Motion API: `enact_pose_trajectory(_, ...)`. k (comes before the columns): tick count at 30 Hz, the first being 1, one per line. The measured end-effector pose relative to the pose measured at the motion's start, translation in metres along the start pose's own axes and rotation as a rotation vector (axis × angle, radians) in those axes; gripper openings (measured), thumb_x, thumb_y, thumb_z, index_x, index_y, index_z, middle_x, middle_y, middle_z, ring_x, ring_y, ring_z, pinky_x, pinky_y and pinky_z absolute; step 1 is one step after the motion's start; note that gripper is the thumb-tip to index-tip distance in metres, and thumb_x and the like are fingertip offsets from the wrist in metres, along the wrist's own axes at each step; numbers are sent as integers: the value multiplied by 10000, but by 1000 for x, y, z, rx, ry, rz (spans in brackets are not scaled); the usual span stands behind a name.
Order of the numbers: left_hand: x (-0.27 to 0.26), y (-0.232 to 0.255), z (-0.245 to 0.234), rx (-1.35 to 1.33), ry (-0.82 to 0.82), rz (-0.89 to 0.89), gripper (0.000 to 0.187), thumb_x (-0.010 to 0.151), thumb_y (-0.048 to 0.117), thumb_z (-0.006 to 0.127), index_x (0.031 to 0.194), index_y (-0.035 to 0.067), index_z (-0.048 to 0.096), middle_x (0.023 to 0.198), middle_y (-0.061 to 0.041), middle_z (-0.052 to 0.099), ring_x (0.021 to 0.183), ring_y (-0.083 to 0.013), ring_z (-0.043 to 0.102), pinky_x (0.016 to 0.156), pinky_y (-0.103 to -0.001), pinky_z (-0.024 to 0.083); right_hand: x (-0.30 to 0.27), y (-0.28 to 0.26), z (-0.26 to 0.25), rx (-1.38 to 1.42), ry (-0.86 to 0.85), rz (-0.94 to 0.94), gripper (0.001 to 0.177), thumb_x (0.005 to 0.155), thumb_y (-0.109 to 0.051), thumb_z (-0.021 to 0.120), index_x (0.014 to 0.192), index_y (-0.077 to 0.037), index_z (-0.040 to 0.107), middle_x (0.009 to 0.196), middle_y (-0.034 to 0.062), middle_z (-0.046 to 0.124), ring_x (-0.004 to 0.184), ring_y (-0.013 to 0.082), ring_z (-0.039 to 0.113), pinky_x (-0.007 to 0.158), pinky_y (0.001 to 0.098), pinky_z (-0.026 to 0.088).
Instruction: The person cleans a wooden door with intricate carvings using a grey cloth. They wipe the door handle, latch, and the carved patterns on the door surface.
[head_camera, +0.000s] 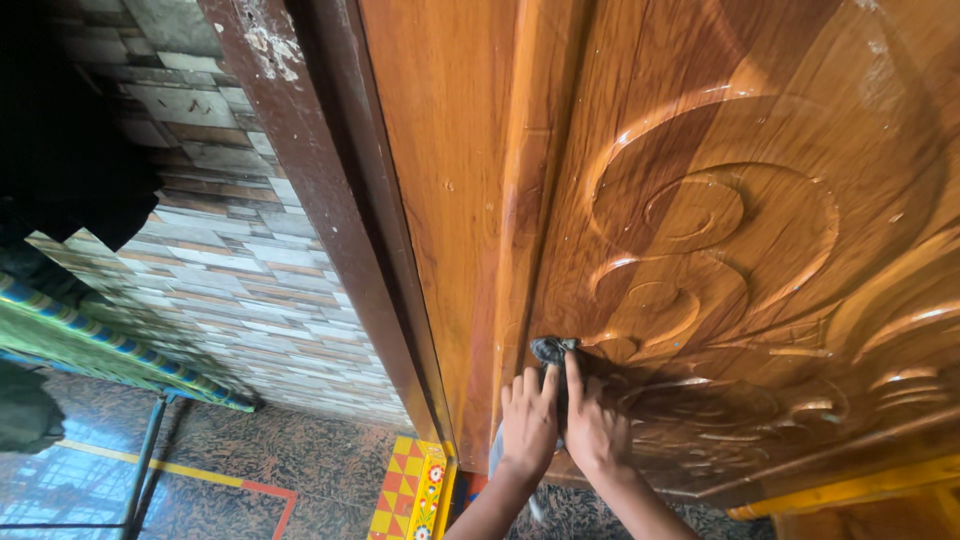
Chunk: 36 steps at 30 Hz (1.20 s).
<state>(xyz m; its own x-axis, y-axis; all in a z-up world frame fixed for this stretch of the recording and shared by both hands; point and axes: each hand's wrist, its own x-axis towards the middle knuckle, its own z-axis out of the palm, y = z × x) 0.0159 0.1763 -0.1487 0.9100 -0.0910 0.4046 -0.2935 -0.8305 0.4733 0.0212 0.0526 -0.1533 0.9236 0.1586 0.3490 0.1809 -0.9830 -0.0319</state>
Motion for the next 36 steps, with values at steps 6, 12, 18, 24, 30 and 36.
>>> enact_pose_trajectory(6,12,6,-14,43,-139,101,529,866,32,528,1392,-7,479,1045,-159,548,957,-316,549,848,-441,434,6,11,-8,-22,-142,75,856,870,-106,602,1621,-98,190,1007,252,655,634,324,719,481,409,595)
enact_pose_trajectory(12,16,16,-7,55,-118,151,498,860,106,555,1338,-19,487,1025,-165,567,946,-336,576,836,-456,453,4,14,-18,-37,-3,55,820,859,-125,568,1599,-150,217,978,247,650,655,371,715,484,459,586)
enact_pose_trajectory(18,-2,-11,26,87,-62,4,437,898,114,543,1315,-11,501,1056,-159,595,959,-330,612,816,-452,482,7,-1,4,-151,-177,-70,780,928,-98,501,1627,-183,167,961,215,654,629,330,714,506,429,588)
enact_pose_trajectory(24,-25,-46,56,-78,-95,30,441,906,84,530,1319,-63,482,1107,-200,591,1012,-360,620,851,-439,509,-6,-13,51,-223,-367,-56,831,945,-21,515,1647,-104,78,968,238,661,663,255,719,574,366,590)
enact_pose_trajectory(30,-23,-22,59,-521,-16,-43,440,909,2,519,1343,-56,489,1161,-268,563,1053,-477,578,880,-500,496,-17,11,41,-289,-65,-99,969,778,-100,584,1630,-159,126,999,253,673,854,411,719,721,493,624)
enact_pose_trajectory(36,-4,13,25,-586,173,-50,552,898,6,561,1432,-60,442,1257,-318,507,1117,-520,537,905,-503,494,0,12,4,-88,58,-120,868,846,-78,559,1603,-286,189,1137,315,635,822,436,700,640,436,615)
